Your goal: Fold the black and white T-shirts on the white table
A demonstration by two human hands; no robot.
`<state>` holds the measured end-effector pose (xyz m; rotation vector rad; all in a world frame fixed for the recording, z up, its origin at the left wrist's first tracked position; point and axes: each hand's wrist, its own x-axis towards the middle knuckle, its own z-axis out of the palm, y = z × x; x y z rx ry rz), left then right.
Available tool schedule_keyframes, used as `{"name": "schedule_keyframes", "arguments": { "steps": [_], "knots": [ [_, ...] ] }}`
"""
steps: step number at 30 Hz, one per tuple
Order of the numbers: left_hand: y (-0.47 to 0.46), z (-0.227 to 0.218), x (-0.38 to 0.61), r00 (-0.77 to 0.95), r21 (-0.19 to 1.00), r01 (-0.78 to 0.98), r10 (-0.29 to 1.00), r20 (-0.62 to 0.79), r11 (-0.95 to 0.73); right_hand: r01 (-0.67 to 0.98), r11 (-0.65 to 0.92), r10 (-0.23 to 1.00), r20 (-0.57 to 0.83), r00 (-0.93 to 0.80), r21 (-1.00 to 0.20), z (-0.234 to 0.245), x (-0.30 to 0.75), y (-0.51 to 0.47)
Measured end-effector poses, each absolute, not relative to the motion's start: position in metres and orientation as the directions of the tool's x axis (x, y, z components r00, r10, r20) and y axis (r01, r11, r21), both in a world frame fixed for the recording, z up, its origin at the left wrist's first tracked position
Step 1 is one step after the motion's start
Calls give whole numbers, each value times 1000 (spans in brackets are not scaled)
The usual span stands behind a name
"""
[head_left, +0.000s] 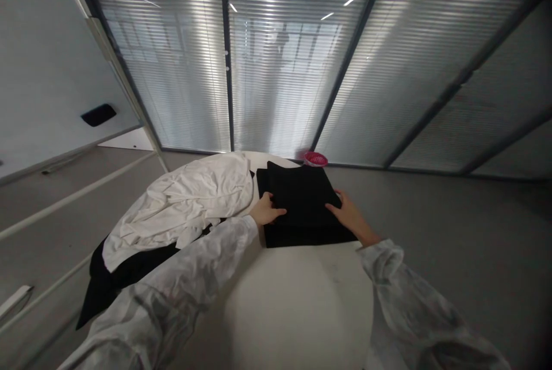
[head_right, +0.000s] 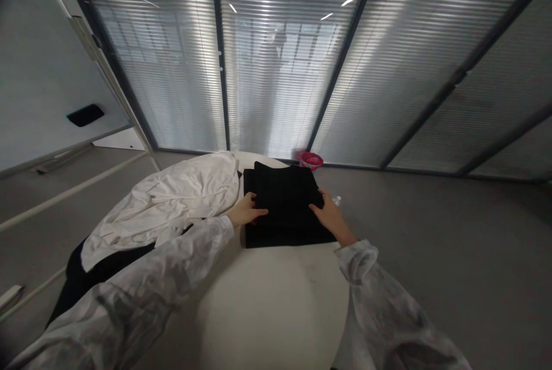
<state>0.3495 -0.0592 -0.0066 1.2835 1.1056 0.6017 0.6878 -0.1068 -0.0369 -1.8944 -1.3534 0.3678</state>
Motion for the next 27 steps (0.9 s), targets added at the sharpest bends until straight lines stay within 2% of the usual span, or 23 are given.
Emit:
{"name": "schedule_keyframes", "arguments": {
  "steps": [5,7,9,11,13,15,17,19,21,23,27],
  "knots": [
    [-94,-12,328,455,946,121,830,-322,301,666,-135,900,190,392,-733,-34,688,-129],
    [-107,-22,318,478,934,192,802,-358,302,711,-150,915,177,364,-688,-38,688,-145],
    [-114,-27,311,457,934,295,829,-322,201,793,-190,916,188,356,-578,-38,684,-160],
    [-113,-24,312,391,923,384,911,-135,-29,886,-198,904,271,331,-419,-31,676,-167],
    [-102,-13,320,359,831,462,922,144,-310,957,-114,893,395,216,-266,-20,664,-161],
    [-84,1,336,432,654,510,824,367,-559,987,43,888,459,34,-157,-11,649,-142],
    [-62,9,354,563,464,514,692,452,-722,975,194,890,437,-129,-107,-9,635,-114],
    [-42,5,370,675,334,519,617,405,-787,960,263,903,373,-212,-93,-17,626,-84],
    [-28,-8,378,712,280,561,627,315,-779,962,255,928,304,-215,-98,-32,627,-58],
    [-21,-24,379,679,270,626,681,274,-732,973,202,951,262,-167,-113,-47,639,-40],
    [-20,-41,372,548,299,729,787,282,-615,984,104,966,251,-65,-147,-65,675,-20]
  ]
}}
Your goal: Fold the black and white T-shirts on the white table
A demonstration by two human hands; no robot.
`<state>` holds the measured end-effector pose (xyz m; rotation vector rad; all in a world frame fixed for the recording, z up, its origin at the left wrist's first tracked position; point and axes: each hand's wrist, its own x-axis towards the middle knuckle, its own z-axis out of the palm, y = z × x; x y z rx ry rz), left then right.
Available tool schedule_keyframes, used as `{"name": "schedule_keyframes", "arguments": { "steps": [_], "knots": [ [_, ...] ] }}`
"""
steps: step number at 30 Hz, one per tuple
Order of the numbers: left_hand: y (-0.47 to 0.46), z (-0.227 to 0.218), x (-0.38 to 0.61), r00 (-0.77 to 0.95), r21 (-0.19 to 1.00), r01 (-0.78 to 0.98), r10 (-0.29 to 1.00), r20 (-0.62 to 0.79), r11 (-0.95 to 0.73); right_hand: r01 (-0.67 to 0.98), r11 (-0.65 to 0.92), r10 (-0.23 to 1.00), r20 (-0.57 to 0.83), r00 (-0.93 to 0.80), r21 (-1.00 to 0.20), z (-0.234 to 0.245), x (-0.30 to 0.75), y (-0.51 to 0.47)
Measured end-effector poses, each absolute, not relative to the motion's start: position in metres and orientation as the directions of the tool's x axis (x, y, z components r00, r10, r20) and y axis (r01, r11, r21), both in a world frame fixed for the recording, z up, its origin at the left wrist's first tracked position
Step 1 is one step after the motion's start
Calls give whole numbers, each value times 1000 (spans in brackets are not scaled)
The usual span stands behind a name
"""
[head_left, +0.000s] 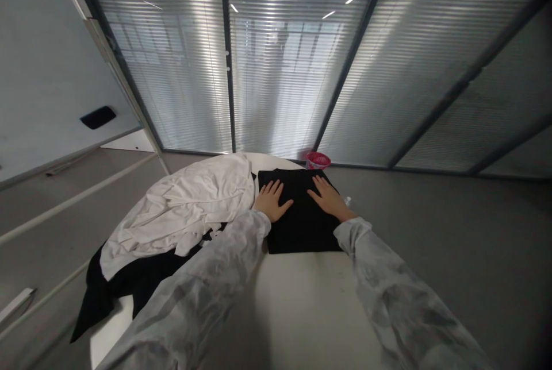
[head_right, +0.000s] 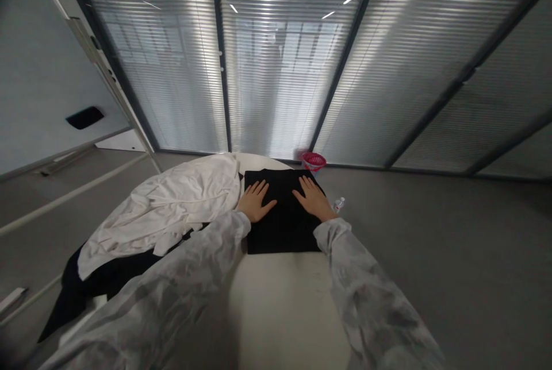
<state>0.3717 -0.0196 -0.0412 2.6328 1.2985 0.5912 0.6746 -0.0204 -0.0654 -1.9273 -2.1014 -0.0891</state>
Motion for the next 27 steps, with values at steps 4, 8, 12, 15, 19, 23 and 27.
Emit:
{"name": "schedule_keyframes", "arguments": {
  "steps": [4,8,12,15,19,23,27],
  "knots": [
    [-23,-36,371,465,319,788,849,250,-526,990,21,980,197,7,-140,-60,691,-14],
    [-41,-29,361,460,332,801,867,190,-498,997,-67,979,189,75,-44,-41,670,-28],
    [-83,-31,324,581,346,682,765,277,-644,994,103,939,327,-105,25,-38,625,-72],
    [-115,-36,291,736,346,512,609,295,-787,982,190,926,328,-186,21,-48,599,-104],
    [-137,-36,265,799,376,436,544,256,-818,983,181,934,310,-174,6,-54,581,-123],
    [-139,-34,254,847,390,349,465,258,-852,983,180,938,308,-162,-31,-52,557,-133],
    [-137,-32,249,862,402,325,442,246,-856,950,305,926,256,-277,-75,-52,547,-138]
  ]
}}
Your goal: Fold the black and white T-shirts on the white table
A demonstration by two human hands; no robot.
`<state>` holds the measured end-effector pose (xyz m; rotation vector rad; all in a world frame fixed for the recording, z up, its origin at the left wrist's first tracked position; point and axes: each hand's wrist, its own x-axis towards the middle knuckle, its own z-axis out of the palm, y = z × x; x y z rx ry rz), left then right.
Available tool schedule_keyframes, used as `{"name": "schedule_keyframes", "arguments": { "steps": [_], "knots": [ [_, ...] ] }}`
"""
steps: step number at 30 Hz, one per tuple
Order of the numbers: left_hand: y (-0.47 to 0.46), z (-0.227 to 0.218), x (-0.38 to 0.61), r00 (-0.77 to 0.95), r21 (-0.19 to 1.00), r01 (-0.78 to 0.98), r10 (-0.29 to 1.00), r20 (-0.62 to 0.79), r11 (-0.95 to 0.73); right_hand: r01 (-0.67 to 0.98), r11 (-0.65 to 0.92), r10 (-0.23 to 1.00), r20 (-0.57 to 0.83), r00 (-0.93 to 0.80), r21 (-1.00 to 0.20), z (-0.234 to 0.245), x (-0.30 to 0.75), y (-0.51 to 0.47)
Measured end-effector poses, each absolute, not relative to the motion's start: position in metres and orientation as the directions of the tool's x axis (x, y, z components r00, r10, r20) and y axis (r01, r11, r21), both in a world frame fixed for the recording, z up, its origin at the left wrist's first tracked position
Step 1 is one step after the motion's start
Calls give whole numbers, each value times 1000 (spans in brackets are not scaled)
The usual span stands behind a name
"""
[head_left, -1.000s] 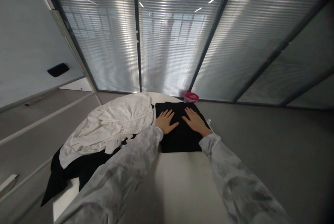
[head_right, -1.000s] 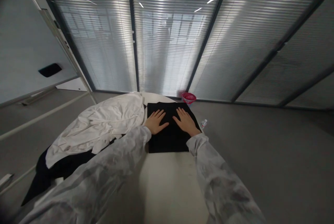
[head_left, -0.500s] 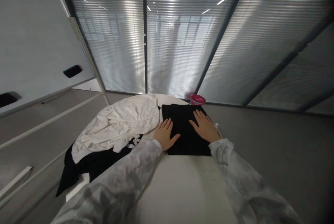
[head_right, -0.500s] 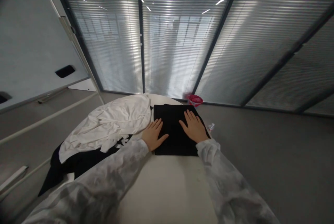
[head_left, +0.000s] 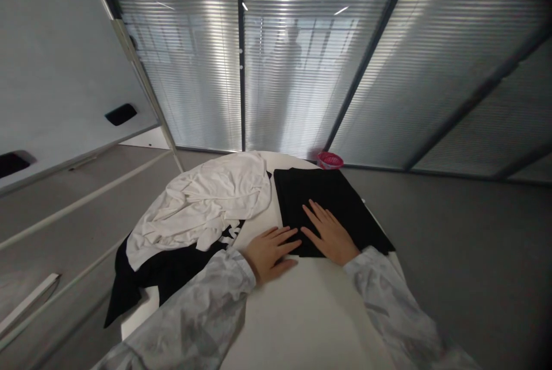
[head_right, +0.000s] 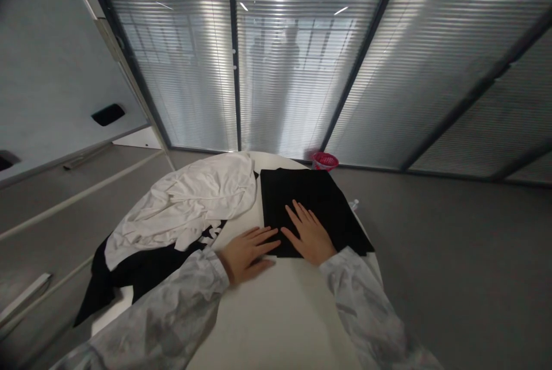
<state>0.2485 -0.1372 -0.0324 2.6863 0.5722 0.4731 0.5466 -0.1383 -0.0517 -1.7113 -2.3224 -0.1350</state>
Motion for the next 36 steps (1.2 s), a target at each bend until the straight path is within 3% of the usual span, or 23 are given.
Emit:
{"name": "schedule_keyframes", "arguments": {
  "steps": [10,18,25,36],
  "knots": [
    [-139,-30,246,853,432,334,464,239,-838,992,53,971,237,-25,-114,-64,643,-69],
    [-139,-29,246,777,399,415,547,311,-817,995,-27,953,299,55,-98,-65,633,-79],
    [-137,-39,248,775,400,424,554,303,-812,993,116,950,294,-104,-24,-57,593,-100],
    [-139,-34,249,731,399,478,606,313,-782,996,92,944,317,-88,3,-57,591,-89]
  ]
}}
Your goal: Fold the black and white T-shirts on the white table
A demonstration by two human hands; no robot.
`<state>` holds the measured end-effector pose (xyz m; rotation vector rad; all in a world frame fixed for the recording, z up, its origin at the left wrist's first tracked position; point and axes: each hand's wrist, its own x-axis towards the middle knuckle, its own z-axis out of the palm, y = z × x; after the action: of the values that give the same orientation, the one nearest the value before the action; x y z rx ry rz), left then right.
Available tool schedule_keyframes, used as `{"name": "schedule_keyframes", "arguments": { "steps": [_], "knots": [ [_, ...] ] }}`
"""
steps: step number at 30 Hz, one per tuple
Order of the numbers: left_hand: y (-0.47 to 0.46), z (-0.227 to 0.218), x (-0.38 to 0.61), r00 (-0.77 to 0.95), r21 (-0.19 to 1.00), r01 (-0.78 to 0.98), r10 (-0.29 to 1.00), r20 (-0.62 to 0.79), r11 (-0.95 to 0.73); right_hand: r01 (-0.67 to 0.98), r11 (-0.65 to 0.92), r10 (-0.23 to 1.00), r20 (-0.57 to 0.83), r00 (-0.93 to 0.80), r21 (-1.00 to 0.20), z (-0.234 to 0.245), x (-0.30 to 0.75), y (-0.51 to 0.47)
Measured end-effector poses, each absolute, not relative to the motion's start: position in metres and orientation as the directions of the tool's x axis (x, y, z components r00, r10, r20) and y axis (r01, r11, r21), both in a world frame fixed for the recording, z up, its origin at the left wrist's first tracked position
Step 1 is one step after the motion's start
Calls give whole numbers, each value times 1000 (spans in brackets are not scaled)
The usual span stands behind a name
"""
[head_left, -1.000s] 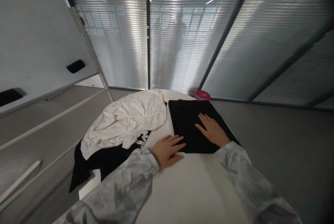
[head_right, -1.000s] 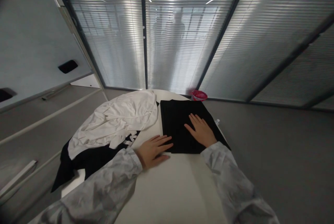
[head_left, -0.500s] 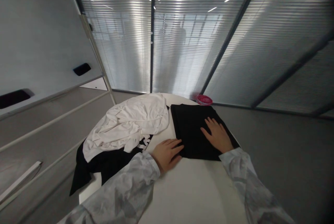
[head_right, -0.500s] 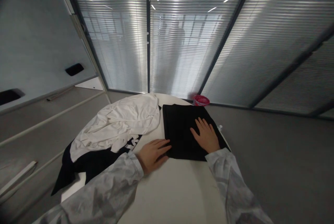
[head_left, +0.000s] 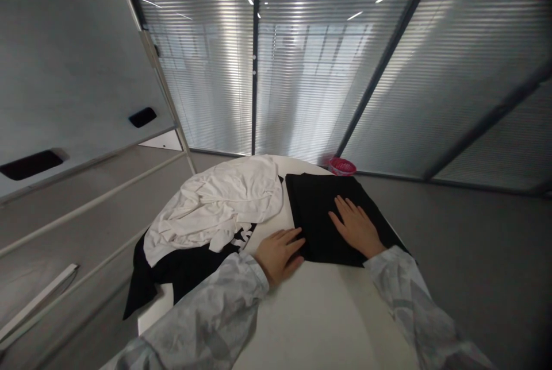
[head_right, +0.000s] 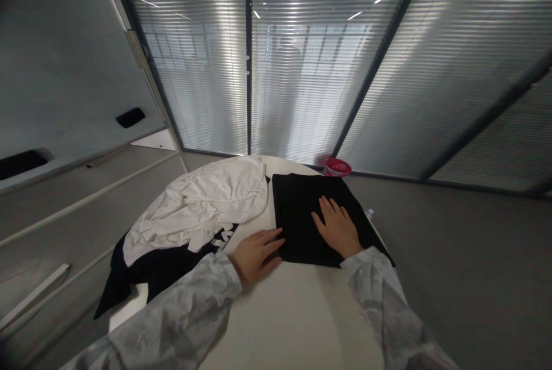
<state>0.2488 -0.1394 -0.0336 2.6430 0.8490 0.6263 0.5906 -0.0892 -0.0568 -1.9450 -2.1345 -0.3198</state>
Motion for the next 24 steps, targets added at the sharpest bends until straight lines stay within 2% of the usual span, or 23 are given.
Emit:
{"name": "schedule_keyframes", "arguments": {
  "steps": [13,20,24],
  "knots": [
    [-141,-27,246,722,423,465,609,328,-778,998,66,948,313,-63,1,-65,609,-62],
    [-137,-29,245,585,419,590,723,367,-690,997,71,947,315,-64,-13,-65,608,-66],
    [-132,-29,239,517,371,682,774,364,-630,988,82,963,265,-44,-131,-61,591,-70]
  ]
}}
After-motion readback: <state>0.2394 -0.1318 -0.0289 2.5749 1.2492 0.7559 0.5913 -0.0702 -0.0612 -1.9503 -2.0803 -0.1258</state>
